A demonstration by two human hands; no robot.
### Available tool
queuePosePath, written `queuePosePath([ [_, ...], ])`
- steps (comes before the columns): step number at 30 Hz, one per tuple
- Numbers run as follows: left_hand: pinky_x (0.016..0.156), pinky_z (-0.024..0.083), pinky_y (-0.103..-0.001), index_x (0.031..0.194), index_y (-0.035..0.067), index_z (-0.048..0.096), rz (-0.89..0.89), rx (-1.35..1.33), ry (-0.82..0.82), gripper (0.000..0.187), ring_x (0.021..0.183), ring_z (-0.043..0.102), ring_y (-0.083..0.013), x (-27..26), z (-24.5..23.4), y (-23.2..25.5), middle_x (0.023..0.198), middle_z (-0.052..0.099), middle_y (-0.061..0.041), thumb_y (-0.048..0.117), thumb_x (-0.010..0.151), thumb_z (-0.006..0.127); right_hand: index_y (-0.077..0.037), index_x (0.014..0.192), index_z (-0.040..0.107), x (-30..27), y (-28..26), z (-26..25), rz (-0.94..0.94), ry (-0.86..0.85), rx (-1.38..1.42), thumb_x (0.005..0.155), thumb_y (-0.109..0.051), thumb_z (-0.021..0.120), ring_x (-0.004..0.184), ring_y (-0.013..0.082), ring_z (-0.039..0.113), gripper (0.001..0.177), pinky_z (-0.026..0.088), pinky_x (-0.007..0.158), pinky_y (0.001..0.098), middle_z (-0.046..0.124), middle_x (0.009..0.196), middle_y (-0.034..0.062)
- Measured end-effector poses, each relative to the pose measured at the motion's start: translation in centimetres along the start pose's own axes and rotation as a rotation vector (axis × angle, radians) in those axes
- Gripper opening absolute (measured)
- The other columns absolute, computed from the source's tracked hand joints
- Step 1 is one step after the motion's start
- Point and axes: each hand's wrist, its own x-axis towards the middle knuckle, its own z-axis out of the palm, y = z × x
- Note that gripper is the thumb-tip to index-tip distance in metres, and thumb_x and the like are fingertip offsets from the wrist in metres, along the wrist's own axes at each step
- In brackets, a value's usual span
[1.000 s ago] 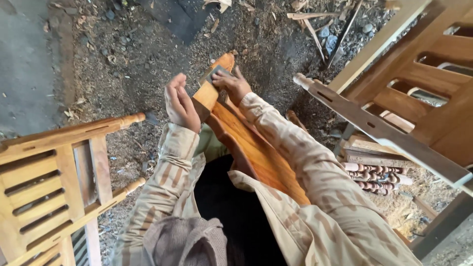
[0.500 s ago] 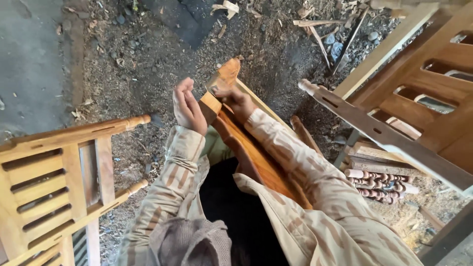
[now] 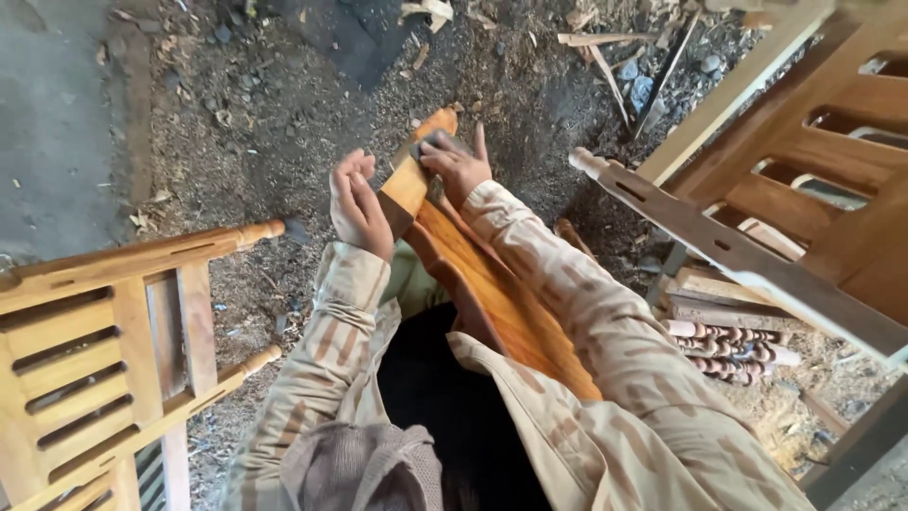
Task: The person sands a wooden chair part using a sanding block. They hold the piece with one hand and rub the sanding block along the edges and surfaces with the other hand, turning the piece to access different areas.
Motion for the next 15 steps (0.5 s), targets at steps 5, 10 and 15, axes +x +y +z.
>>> queuePosePath([
  [5, 0.087, 0.059, -0.040, 0.123, 0.005, 0.060, -0.012, 0.001, 0.014, 0.029, 0.092, 0.073, -0.0281, 0.3, 0.5, 0.7, 0.101, 0.073, -0.012, 0.016, 0.110, 0.037, -0.023, 0.109, 0.077, 0.1, -0.5, 0.2, 0.184, 0.036, 0.591, 0.101, -0.025, 0.065, 0.110, 0.0179, 0.071, 0.015, 0.046, 0.101, 0.0384, 0.078, 0.111, -0.0008],
  [10, 0.083, 0.055, -0.036, 0.100, 0.011, 0.067, 0.059, 0.069, -0.127, 0.029, 0.083, 0.070, -0.0248, 0.6, -1.3, 0.8, 0.090, 0.071, -0.002, 0.021, 0.112, 0.042, -0.039, 0.105, 0.073, -0.2, 8.4, 6.4, 0.060, -0.113, -0.208, 0.100, -0.022, 0.064, 0.101, 0.0069, 0.073, 0.020, -0.005, 0.124, 0.0625, 0.078, 0.103, -0.0169],
  [15, 0.077, 0.055, -0.038, 0.095, 0.014, 0.067, 0.204, 0.225, -0.182, 0.024, 0.080, 0.066, -0.0268, 0.5, -1.5, -0.4, 0.084, 0.064, -0.001, 0.023, 0.110, 0.050, -0.022, 0.106, 0.079, 1.3, -2.3, -4.5, 0.301, 0.090, 0.638, 0.085, -0.013, 0.083, 0.093, 0.0327, 0.075, 0.023, 0.059, 0.081, 0.0464, 0.079, 0.098, 0.0092],
])
